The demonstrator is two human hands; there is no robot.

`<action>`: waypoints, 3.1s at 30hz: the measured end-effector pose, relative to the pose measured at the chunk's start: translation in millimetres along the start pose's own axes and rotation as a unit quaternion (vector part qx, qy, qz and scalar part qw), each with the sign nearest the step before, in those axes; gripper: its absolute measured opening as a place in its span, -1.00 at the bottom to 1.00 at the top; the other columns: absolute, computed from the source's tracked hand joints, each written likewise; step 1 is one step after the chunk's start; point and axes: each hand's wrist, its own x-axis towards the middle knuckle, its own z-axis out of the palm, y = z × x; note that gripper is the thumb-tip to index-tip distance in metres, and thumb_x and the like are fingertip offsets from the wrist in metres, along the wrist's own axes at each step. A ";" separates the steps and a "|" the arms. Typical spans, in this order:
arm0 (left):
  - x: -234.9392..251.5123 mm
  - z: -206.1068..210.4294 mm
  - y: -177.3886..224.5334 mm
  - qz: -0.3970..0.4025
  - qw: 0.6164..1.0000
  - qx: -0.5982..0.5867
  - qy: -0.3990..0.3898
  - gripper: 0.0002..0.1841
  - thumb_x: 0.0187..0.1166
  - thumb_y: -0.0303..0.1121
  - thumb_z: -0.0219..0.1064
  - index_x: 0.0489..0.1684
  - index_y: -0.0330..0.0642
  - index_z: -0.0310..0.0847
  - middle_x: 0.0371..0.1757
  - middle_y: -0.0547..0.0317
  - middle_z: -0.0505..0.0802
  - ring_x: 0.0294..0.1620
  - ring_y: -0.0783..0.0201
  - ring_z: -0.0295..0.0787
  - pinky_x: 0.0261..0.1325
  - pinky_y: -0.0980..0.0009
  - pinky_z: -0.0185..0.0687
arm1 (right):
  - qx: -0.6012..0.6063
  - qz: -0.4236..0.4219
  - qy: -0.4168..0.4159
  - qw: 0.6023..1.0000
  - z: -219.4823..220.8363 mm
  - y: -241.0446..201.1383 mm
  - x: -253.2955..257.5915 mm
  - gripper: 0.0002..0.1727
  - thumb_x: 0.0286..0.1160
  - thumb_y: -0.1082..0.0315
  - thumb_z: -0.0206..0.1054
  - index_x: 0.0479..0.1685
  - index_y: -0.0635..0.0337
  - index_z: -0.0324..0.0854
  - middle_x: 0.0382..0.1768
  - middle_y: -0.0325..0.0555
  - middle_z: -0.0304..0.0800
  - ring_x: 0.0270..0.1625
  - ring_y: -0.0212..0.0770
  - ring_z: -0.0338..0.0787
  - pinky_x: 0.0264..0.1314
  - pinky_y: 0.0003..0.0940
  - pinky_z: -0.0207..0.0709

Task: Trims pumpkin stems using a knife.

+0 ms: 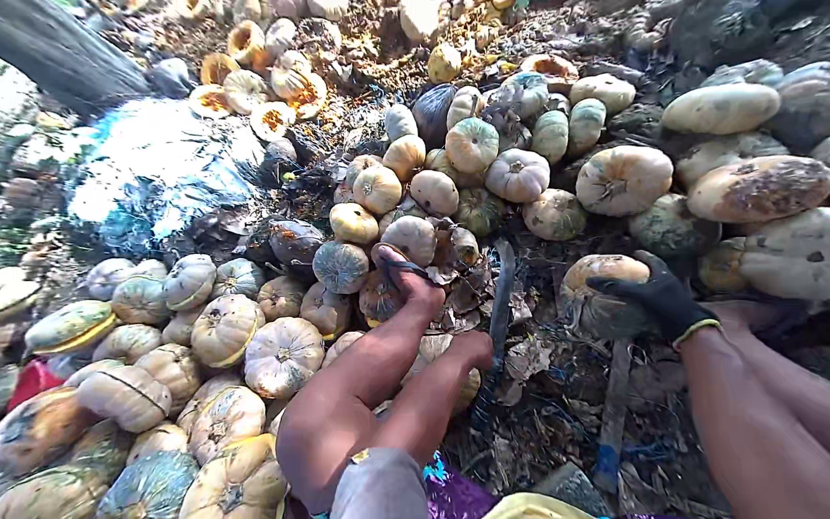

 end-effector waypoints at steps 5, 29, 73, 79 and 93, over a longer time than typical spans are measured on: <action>52.6 106.1 -16.4 0.161 0.940 0.048 0.295 -0.43 0.59 -0.10 0.24 0.06 -0.66 0.65 -0.09 -0.55 0.84 -0.14 -0.32 0.89 -0.19 -0.11 0.78 | -0.126 0.024 0.076 0.989 87.3 55.2 -67.0 0.42 -0.08 -0.47 0.62 0.88 0.07 0.03 0.59 0.29 0.50 0.58 0.27 0.56 0.60 0.33 0.40; 55.2 115.7 -35.6 0.074 0.873 -0.384 0.292 -0.42 0.51 -0.18 0.51 0.39 -0.41 0.59 0.01 -0.24 0.85 -0.02 -0.01 0.85 0.18 -0.02 0.74 | 0.069 0.119 0.028 0.990 71.6 41.8 -72.8 0.06 0.48 -0.31 0.37 0.86 0.15 0.06 0.64 0.37 0.40 0.68 0.25 0.44 0.70 0.26 0.29; 98.6 155.0 -0.2 0.103 0.925 -0.216 0.296 -0.63 0.53 -0.23 0.39 0.17 -0.29 0.73 -0.14 -0.11 0.92 -0.05 -0.02 0.91 0.15 -0.04 0.74 | 0.065 0.205 0.005 0.977 62.9 -13.3 -72.5 -0.40 0.98 0.18 -0.44 0.92 0.15 -0.07 0.89 -0.02 0.04 0.89 -0.14 0.09 0.90 -0.11 -0.04; 75.2 158.4 12.5 0.193 0.879 -0.219 0.377 -0.71 0.43 -0.34 0.43 -0.02 -0.36 0.78 -0.32 -0.07 0.91 -0.29 0.08 0.90 -0.08 0.09 0.79 | 0.106 0.195 0.049 0.974 68.0 -35.7 -89.5 -0.38 0.98 0.12 -0.41 0.86 0.24 0.05 0.83 0.07 0.19 0.85 -0.10 0.19 0.87 -0.12 0.01; 97.1 149.6 16.3 0.033 0.958 -0.163 0.232 -0.67 0.54 -0.20 0.36 0.13 -0.19 0.73 -0.12 -0.09 0.90 0.01 -0.05 0.88 0.15 -0.12 0.71 | 0.057 0.167 0.251 0.952 67.0 71.2 -42.1 -0.42 0.81 -0.04 0.04 0.54 0.21 0.51 0.46 0.18 0.65 0.57 0.09 0.60 0.67 0.05 0.39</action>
